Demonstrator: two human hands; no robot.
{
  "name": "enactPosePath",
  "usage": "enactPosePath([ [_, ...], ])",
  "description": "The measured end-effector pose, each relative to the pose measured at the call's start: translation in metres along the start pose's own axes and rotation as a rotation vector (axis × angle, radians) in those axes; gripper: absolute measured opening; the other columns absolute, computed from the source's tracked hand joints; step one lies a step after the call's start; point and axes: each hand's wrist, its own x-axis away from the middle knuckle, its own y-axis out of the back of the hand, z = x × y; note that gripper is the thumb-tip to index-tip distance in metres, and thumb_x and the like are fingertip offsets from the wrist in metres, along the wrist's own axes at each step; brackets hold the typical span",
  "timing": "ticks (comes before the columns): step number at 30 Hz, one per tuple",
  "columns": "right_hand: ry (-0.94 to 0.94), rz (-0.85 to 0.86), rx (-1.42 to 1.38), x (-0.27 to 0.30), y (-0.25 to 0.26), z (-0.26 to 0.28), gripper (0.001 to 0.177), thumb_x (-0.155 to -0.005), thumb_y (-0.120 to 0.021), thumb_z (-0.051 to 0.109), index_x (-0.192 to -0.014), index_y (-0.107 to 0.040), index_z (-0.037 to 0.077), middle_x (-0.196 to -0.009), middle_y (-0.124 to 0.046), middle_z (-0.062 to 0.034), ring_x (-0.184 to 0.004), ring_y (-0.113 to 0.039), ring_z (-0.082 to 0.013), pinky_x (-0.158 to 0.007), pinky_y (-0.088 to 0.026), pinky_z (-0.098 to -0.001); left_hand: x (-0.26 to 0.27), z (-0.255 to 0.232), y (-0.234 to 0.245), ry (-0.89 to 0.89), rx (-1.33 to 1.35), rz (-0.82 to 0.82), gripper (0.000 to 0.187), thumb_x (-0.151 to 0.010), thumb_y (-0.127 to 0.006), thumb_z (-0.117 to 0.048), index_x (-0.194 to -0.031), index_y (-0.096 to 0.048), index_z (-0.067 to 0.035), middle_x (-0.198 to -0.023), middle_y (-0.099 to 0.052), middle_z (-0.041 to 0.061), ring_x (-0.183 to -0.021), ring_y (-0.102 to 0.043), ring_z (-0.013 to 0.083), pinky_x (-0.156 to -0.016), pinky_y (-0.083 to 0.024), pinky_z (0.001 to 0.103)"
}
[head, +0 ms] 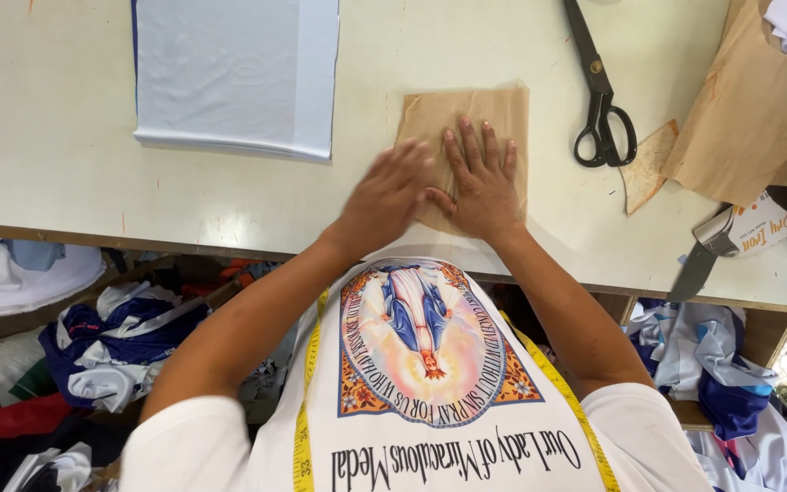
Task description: The person folds a white fabric piece on a table, then retrieves a blue fabric piece from a nearby shelf and places it on the table. They use scissors to cut the white fabric, then fold the blue fabric. Finally, they unfold a brown paper pattern and place it on the blue fabric.
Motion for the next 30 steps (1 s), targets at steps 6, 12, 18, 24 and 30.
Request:
enactPosePath([
  [6,-0.013,-0.013,-0.008,0.000,-0.008,-0.003,0.097,-0.098,-0.046,0.078,-0.174,-0.008,0.031,-0.181,-0.002,-0.0047,-0.164,-0.004,-0.0421,-0.127,-0.006,-0.0725,-0.042,0.035,-0.056,0.120,-0.109,0.286,0.068,-0.110,-0.054,-0.051,-0.159,-0.050,-0.003,-0.168,-0.041,0.020,-0.159,-0.029,0.0366,-0.129,-0.016,0.056],
  [12,-0.019,-0.038,-0.010,-0.001,-0.008,-0.006,0.096,-0.098,-0.044,0.081,-0.174,-0.011,0.032,-0.181,-0.003,-0.0028,-0.164,-0.004,-0.0406,-0.127,-0.007,-0.0709,-0.044,0.046,0.000,0.272,-0.154,0.534,0.077,-0.112,-0.038,-0.056,-0.172,-0.027,-0.010,-0.181,-0.015,0.011,-0.165,-0.003,0.0347,-0.128,0.008,0.063],
  [18,-0.035,-0.013,-0.002,-0.002,-0.012,-0.006,0.093,-0.093,-0.050,0.079,-0.169,-0.033,0.028,-0.180,-0.017,-0.0040,-0.165,-0.003,-0.0376,-0.130,-0.001,-0.0689,-0.065,0.024,-0.039,0.078,-0.082,0.351,0.073,-0.113,-0.040,-0.059,-0.172,-0.027,-0.018,-0.175,-0.027,0.017,-0.162,-0.015,0.0437,-0.128,-0.006,0.064],
  [24,0.008,-0.246,0.026,-0.002,-0.037,-0.013,0.097,-0.089,-0.058,0.078,-0.169,-0.034,0.028,-0.176,-0.028,-0.0095,-0.162,-0.022,-0.0394,-0.126,-0.011,-0.0668,-0.050,0.038,-0.047,-0.044,-0.065,0.389,0.081,-0.108,-0.037,-0.069,-0.171,-0.033,-0.017,-0.173,-0.036,0.017,-0.162,-0.023,0.0370,-0.130,-0.007,0.058],
  [30,-0.113,-0.181,-0.039,0.034,-0.039,-0.031,0.098,-0.098,-0.044,0.082,-0.173,-0.025,0.022,-0.181,-0.015,-0.0074,-0.166,-0.013,-0.0355,-0.130,-0.003,-0.0566,-0.055,0.035,-0.040,-0.069,-0.084,0.437,0.079,-0.110,-0.032,-0.066,-0.170,-0.036,-0.014,-0.177,-0.026,0.019,-0.163,-0.015,0.0380,-0.129,-0.003,0.059],
])
